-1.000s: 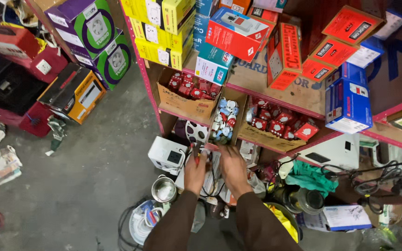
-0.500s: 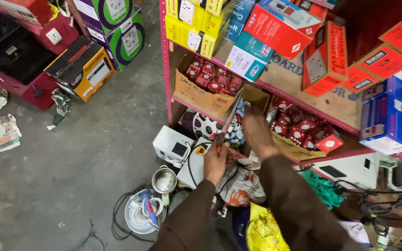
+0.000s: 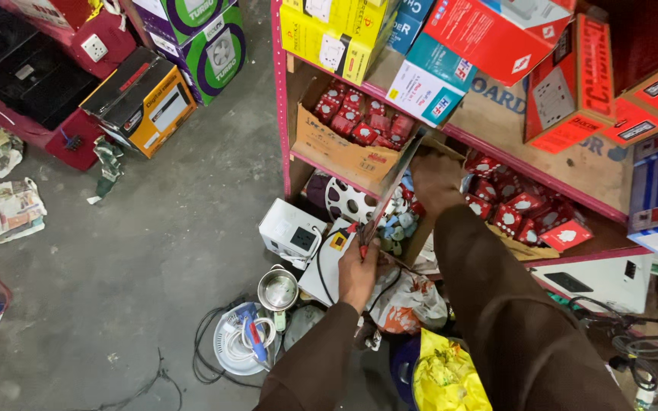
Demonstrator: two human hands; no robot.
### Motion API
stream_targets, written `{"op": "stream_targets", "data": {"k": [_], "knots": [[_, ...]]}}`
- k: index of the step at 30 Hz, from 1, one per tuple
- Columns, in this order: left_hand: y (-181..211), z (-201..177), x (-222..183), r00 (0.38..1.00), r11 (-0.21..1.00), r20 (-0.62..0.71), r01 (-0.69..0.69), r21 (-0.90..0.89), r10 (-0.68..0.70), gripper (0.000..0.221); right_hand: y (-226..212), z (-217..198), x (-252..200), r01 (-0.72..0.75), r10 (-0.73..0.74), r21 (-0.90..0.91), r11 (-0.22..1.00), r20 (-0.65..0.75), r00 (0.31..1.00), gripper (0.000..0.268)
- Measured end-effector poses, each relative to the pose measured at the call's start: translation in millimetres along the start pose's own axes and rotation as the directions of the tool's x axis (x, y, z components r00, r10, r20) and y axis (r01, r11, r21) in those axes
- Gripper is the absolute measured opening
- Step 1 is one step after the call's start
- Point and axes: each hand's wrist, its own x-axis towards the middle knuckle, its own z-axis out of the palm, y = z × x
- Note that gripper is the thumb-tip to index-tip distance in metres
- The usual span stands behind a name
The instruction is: The person disassembles and repairs an appliance component on a green workbench, manipulating wires, plastic housing parts, and a small switch element using a screwdriver and pliers.
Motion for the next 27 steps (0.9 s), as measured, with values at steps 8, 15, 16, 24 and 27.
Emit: {"op": "stream_targets", "data": {"k": [8, 15, 16, 24, 27], "knots": [[-2.6, 8.2, -2.0, 0.998, 0.998, -0.055, -0.031, -0.051, 0.028, 0.049, 18.4, -24.4, -79.7, 0.008, 0.025, 0.350, 0.937, -0.089, 0.996, 0.028], [67.0, 59.2, 10.7, 0.997, 0.982, -0.062, -0.054, -0.181, 0.043, 0.067, 14.9, -85.6, -276.1, -0.226, 0.283, 0.941, -0.253, 0.296, 0.912, 0.048], [72.9, 67.6, 23.9, 0.998, 0.977, -0.029, -0.058, -0.204, 0.054, 0.076, 25.6, -58.1, -292.3, -0.206, 0.228, 0.762, -0.614, 0.421, 0.878, 0.049], [20.3, 54.5, -111.3, 1.000, 0.760, -0.008, -0.018, -0.650, 0.017, 0.053, 39.1, -62.0, -419.1, -0.347, 0.030, 0.488, -0.801, 0.611, 0.791, 0.044], [5.9, 29.7, -241.4, 0.995, 0.781, -0.013, 0.067, -0.621, -0.095, 0.052, 51.7, -73.7, -463.1, -0.418, -0.052, 0.640, -0.645, 0.509, 0.859, 0.044]]}}
